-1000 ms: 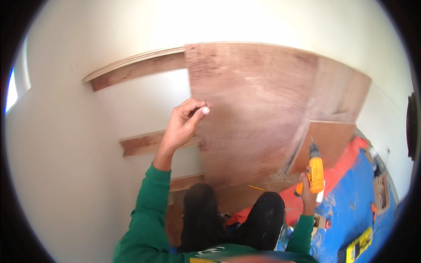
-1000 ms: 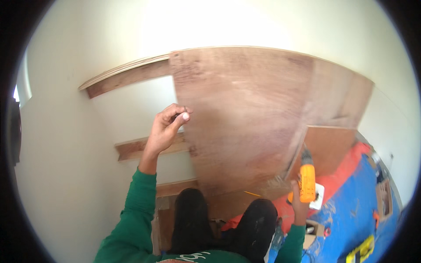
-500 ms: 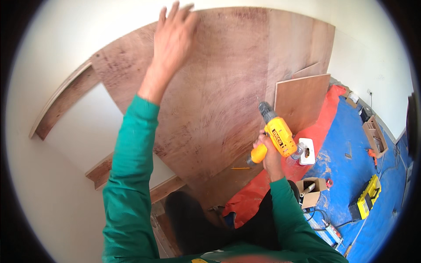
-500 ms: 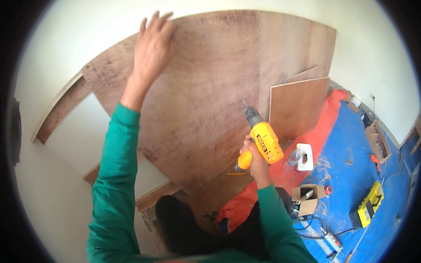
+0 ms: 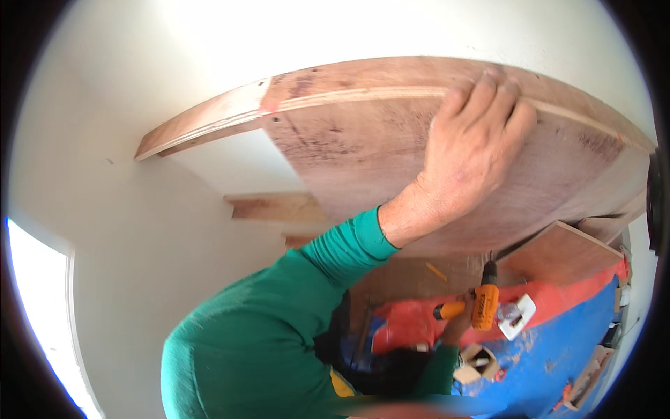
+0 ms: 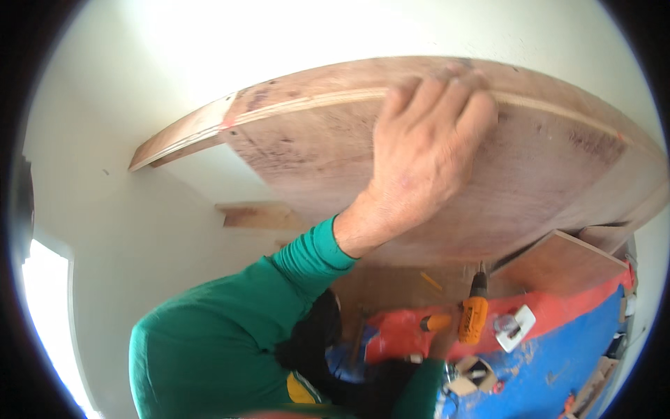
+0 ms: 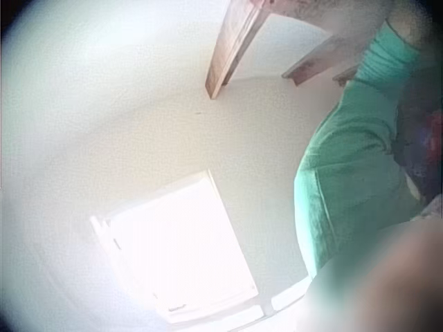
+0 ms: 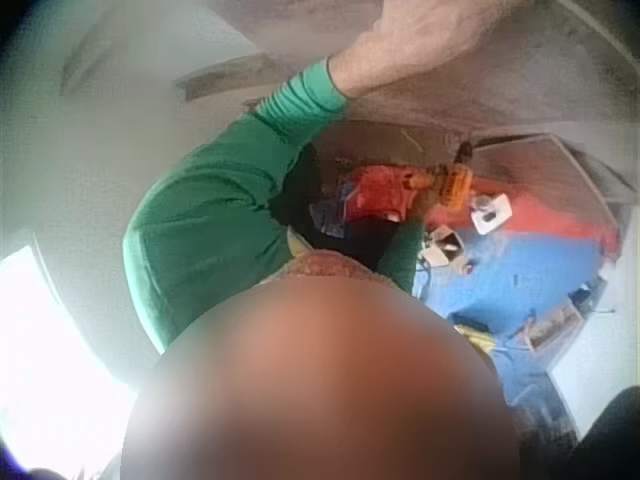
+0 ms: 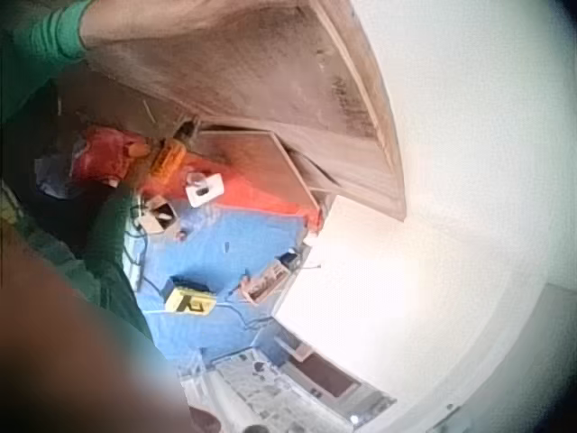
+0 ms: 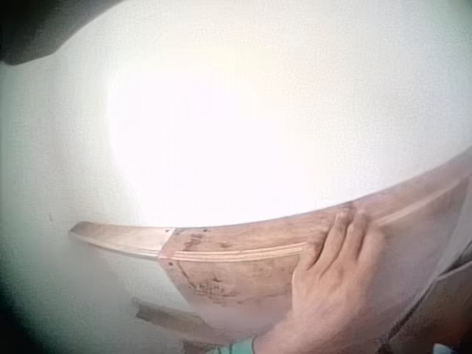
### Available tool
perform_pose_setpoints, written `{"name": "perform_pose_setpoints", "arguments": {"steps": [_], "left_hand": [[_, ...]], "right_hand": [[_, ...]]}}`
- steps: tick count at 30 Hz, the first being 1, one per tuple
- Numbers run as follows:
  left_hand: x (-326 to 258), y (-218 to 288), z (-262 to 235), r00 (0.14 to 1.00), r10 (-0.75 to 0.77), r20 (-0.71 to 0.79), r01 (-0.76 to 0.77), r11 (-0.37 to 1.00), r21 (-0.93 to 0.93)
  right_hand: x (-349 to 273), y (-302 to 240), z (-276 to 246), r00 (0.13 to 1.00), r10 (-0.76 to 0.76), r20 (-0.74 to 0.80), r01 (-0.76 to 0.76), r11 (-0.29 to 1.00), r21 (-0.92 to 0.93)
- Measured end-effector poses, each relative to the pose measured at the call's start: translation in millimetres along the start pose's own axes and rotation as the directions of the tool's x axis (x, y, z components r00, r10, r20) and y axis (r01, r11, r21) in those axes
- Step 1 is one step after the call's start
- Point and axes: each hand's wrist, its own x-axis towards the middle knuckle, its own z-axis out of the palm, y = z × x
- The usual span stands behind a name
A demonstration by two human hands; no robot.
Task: The person installs curved wooden panels onto a wall using a cordless drill and screws. They position each panel, drill pilot holes, and fasten the panels in place, working from the top downward.
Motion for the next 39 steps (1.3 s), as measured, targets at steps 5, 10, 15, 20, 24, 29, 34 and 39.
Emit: {"name": "perform_pose_setpoints", "arguments": {"steps": [5, 10, 15, 20, 24, 29, 34, 39], "left_hand": [[10, 9, -34, 0.943, -0.095, 0.319, 0.123, 0.99, -0.069], [30, -5, -74, 0.809, -0.126, 0.575, 0.296, 0.931, -0.214], [26, -51, -162, 0.669, -0.139, 0.73, 0.358, 0.921, -0.153], [6, -115, -250, 0.59, -0.316, 0.743, 0.387, 0.918, 0.083], [9, -164, -311, 0.481, -0.535, 0.695, 0.457, 0.829, 0.322], [28, -171, -309, 0.523, -0.491, 0.697, 0.537, 0.825, 0.178], [32, -131, -266, 0.54, -0.229, 0.81, 0.507, 0.856, -0.096], [24, -148, -271, 0.598, -0.284, 0.749, 0.464, 0.885, -0.034]], "right_hand": [[-74, -60, 3, 0.966, 0.151, -0.21, -0.123, 0.982, 0.14], [-169, -192, 34, 0.959, 0.275, -0.076, -0.256, 0.948, 0.19], [-225, -300, 36, 0.961, 0.242, -0.13, -0.258, 0.958, -0.125], [-253, -350, 32, 0.955, 0.201, -0.217, -0.234, 0.963, -0.137], [-265, -367, 36, 0.923, 0.212, -0.322, -0.247, 0.967, -0.069], [-265, -370, 56, 0.921, 0.177, -0.347, -0.202, 0.979, -0.038], [-263, -375, 93, 0.953, 0.151, -0.264, -0.19, 0.973, -0.13], [-276, -375, 125, 0.962, 0.097, -0.255, -0.15, 0.969, -0.196]]}}
